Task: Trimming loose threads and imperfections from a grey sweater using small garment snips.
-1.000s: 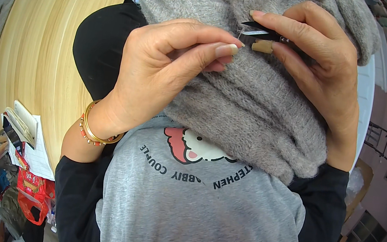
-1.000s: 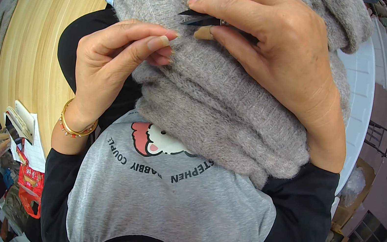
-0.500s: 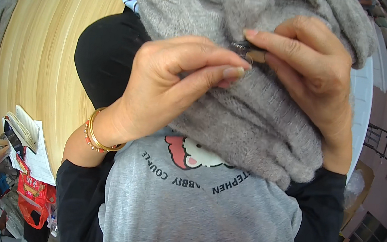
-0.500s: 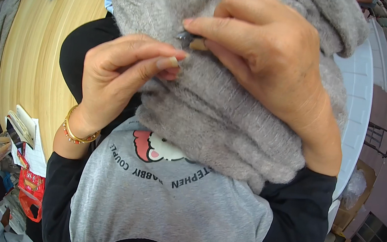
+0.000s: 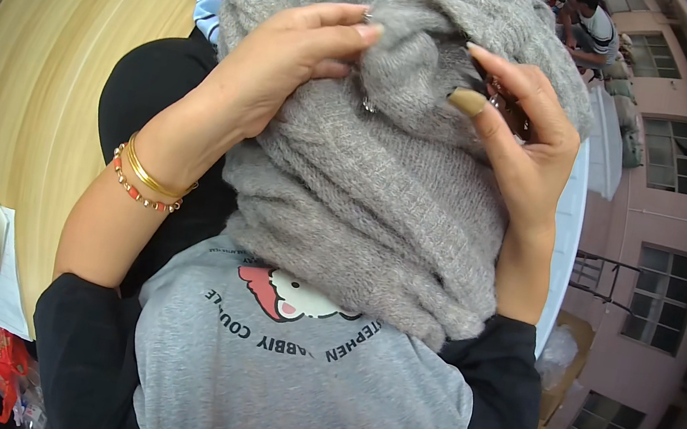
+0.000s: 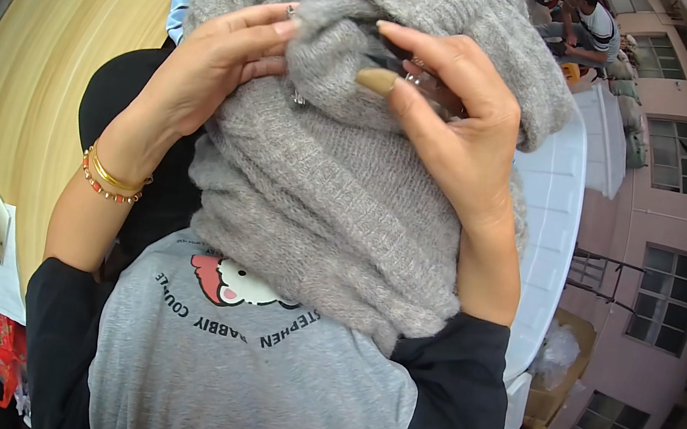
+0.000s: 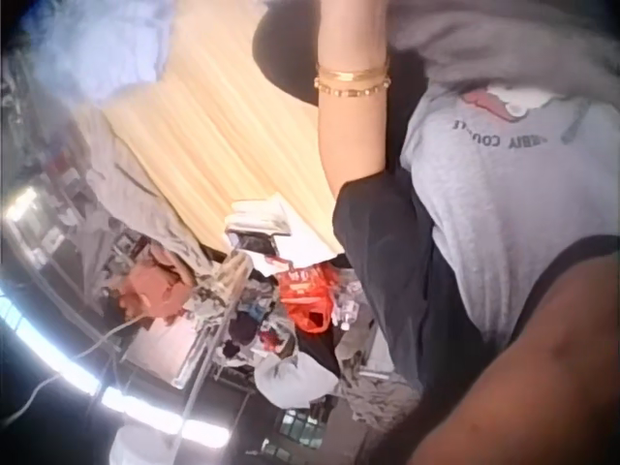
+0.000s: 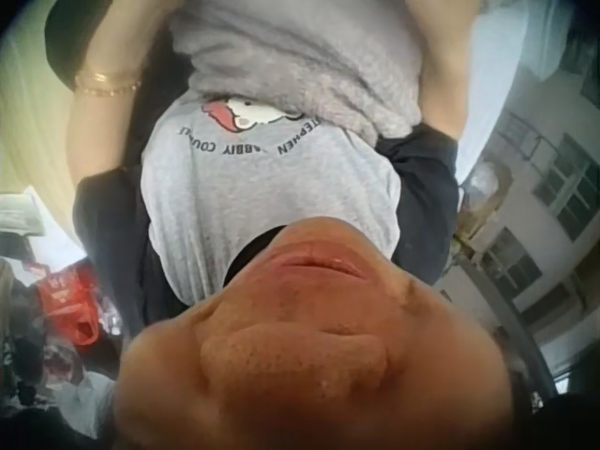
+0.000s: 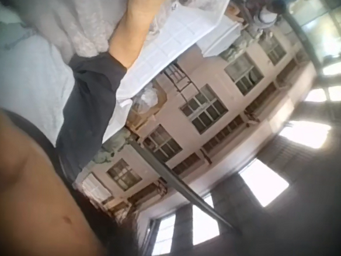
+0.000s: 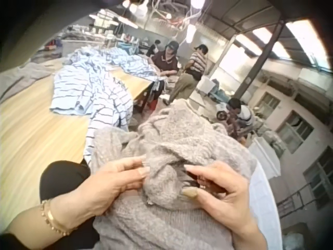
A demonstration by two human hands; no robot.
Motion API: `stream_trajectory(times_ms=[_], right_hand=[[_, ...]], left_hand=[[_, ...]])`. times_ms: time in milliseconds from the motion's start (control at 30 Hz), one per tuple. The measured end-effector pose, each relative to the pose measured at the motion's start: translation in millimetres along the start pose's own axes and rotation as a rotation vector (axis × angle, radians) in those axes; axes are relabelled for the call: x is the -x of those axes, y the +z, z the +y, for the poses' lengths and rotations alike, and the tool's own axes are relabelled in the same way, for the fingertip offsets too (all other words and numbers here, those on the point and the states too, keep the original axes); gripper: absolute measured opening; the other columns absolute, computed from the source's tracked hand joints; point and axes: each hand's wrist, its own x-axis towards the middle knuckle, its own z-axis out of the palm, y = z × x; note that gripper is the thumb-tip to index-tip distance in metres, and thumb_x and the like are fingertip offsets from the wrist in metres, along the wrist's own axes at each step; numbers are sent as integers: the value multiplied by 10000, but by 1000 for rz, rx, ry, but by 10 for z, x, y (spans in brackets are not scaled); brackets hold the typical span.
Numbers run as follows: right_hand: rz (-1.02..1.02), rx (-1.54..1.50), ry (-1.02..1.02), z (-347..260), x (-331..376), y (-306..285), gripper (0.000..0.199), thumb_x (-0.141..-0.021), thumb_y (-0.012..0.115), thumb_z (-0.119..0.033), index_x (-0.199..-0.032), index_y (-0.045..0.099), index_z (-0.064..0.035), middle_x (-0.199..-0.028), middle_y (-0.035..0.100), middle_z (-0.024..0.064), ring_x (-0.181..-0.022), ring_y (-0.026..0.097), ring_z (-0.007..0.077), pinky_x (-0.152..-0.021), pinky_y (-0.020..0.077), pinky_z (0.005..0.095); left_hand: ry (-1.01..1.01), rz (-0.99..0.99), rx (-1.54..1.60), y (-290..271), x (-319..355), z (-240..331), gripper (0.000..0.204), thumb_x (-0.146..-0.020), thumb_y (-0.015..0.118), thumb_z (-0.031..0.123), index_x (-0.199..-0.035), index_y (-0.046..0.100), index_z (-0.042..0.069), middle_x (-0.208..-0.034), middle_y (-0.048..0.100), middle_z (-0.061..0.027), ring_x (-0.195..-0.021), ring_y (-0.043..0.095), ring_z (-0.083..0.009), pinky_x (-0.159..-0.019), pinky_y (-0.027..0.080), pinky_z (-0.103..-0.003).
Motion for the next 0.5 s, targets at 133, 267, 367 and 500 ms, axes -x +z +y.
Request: stream_trajectory(times_ms=[133,267,367,500], right_hand=[[111,-139,67,175,35,10,334,-783,686,9,-1114,676,-36,-857,598,-19,-726,510,36,-645,395,164],[147,-253,180,172,18,5,314,-828,686,-17,-1140,653,-12,-910,618,-16,-777,536,37,-691,428,166],[159,-329,209,224,-9,-12,341,-840,653,40,-1179,624,11,-942,643,16,-817,575,56,-741,464,189],[261,-296,218,317,-85,-108,400,-872,643,-91,-1262,586,-24,-995,630,12,-843,533,25,-736,389,153]], left_hand=[[147,63,-105,128,26,-39,519,-844,709,225,-1257,537,-39,-1035,602,-60,-989,556,-109,-872,447,-242],[239,38,-112,184,51,-40,406,-828,719,107,-1186,577,-22,-968,579,-16,-918,555,-70,-833,457,-201],[253,18,-149,136,60,-29,352,-844,702,95,-1162,586,-2,-955,576,4,-910,552,-58,-847,448,-197],[286,16,-209,86,52,33,273,-851,687,76,-1102,603,12,-921,596,18,-862,555,-53,-817,445,-188]])
